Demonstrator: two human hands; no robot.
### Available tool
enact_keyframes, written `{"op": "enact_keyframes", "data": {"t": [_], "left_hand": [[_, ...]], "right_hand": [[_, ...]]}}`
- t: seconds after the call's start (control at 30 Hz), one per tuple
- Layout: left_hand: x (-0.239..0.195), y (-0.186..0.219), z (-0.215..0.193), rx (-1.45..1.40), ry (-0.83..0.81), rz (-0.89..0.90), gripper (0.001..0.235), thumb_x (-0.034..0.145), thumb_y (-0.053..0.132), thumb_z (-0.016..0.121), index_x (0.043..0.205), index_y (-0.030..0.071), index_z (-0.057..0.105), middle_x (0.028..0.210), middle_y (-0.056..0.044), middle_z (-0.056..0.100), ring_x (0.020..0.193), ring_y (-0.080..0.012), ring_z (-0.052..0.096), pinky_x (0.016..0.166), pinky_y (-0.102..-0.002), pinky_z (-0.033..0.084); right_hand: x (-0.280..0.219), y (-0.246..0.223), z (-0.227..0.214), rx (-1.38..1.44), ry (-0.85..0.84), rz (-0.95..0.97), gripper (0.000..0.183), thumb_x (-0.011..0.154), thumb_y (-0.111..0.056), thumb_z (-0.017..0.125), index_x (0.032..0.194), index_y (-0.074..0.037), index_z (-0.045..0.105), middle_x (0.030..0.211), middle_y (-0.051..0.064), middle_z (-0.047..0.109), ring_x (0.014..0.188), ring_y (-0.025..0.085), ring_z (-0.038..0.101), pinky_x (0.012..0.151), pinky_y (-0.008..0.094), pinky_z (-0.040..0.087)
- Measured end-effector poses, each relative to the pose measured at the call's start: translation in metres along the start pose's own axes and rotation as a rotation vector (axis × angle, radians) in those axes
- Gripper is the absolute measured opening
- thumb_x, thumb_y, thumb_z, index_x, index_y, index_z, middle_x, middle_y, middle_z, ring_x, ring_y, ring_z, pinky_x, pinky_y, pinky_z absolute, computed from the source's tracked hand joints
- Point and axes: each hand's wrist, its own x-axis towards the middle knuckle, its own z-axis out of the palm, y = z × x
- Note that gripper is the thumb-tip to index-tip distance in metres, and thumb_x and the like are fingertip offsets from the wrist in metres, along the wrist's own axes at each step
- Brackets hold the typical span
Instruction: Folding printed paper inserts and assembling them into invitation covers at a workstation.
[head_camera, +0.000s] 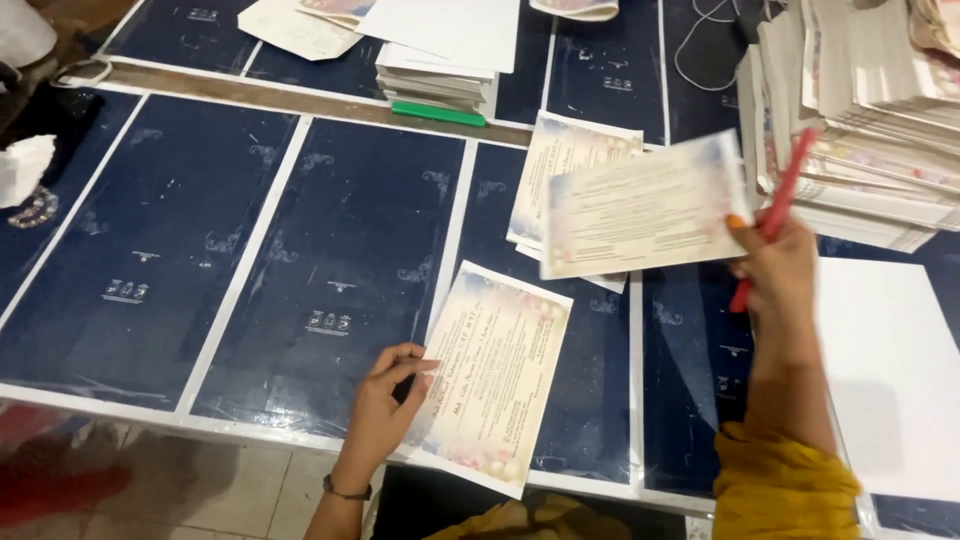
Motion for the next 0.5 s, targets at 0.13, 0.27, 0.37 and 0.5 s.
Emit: {"op": "enact_keyframes", "data": {"t": [0.13,0.27,0.37,0.5], "left_hand": [[0.039,0.024,-0.019,0.136,-0.258,-0.245,0.024,0.098,0.023,0.064,0.117,0.014,0.076,0.126,0.000,0.057,0.111,-0.0169,0.069,0.105,-0.033,0.058],[0.104,0.048,-0.025,0.291,-0.363,-0.021,0.043,0.105,0.043,0.048,0.122,0.009,0.068,0.120,-0.010,0.062,0.108,-0.0252,0.066,0.096,-0.041,0.052],[0.171,0.059,-0.006,0.180,-0.337,-0.005,0.077,0.098,0.064,0.034,0.140,0.005,0.060,0.132,-0.014,0.063,0.127,-0.0298,0.060,0.107,-0.044,0.045],[0.250,0.048,0.052,-0.033,-0.194,0.003,0.078,0.109,0.062,0.034,0.136,-0.005,0.062,0.134,-0.033,0.064,0.128,-0.0473,0.060,0.108,-0.059,0.045]], "right_hand": [[-0.035,-0.079,-0.020,-0.116,0.163,-0.195,0.032,0.110,-0.012,0.083,0.112,-0.018,0.052,0.090,-0.004,0.057,0.054,0.003,0.046,0.043,0.019,0.036],[-0.055,-0.113,-0.038,-0.497,0.069,-0.734,0.033,0.139,-0.033,0.066,0.144,-0.004,0.052,0.128,0.017,0.062,0.090,0.022,0.060,0.059,0.030,0.043],[-0.033,-0.104,0.001,-0.434,0.083,-1.311,0.040,0.099,0.039,0.046,0.134,0.025,0.060,0.124,0.038,0.066,0.117,0.050,0.070,0.100,0.054,0.062],[-0.053,-0.037,0.086,-0.335,-0.052,-1.158,0.027,0.083,0.035,0.067,0.090,0.008,0.066,0.100,0.025,0.073,0.113,0.050,0.073,0.098,0.047,0.054]]}}
